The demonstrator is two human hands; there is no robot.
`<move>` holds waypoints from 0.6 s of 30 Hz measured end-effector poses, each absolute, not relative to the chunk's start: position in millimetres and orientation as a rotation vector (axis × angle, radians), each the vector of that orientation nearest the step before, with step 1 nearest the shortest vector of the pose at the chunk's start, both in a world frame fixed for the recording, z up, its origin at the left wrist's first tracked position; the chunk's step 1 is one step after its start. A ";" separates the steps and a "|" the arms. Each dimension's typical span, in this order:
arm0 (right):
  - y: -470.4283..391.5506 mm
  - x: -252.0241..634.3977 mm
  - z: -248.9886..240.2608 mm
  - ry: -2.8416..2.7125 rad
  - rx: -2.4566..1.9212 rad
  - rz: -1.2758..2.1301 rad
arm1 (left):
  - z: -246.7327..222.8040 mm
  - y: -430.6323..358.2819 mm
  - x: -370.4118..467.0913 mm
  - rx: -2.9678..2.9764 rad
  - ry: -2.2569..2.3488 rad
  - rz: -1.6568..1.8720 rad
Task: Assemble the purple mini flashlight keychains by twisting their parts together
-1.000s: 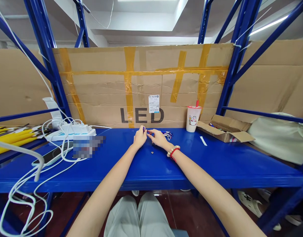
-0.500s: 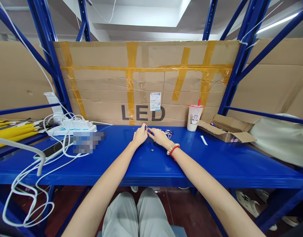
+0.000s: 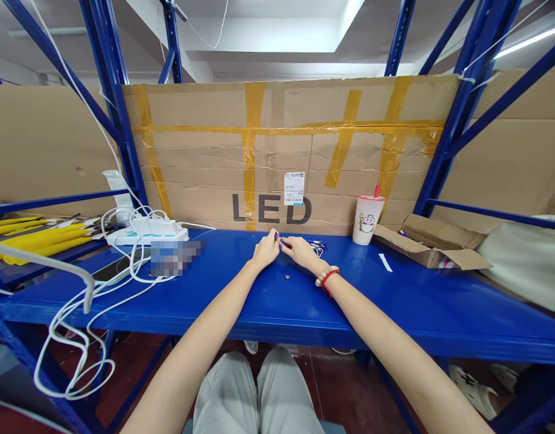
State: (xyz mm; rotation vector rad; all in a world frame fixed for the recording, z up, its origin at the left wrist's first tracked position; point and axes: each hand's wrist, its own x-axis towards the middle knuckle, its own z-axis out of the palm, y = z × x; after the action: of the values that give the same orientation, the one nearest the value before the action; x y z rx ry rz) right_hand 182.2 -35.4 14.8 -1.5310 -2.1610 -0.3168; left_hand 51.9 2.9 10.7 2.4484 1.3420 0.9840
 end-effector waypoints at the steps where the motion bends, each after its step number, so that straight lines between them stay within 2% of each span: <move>1: -34.7 182.3 14.8 -2.152 -1.522 -0.318 | 10.4 3.8 52.4 2.441 1.337 0.993; 7: -28.7 183.9 11.8 -2.068 -1.497 -0.320 | 5.8 9.6 55.7 2.380 1.267 1.078; 12: -26.9 186.9 9.1 -2.001 -1.461 -0.302 | 4.3 14.3 59.0 2.011 1.060 1.283; 18: -25.5 190.0 6.9 -1.947 -1.419 -0.280 | 4.0 18.6 60.7 1.778 1.016 1.322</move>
State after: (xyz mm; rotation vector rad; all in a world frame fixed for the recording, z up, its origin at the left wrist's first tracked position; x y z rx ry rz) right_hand 190.0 -25.5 6.9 -1.4189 -1.9467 -0.2799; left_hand 60.7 18.6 4.0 1.7776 1.0156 1.3216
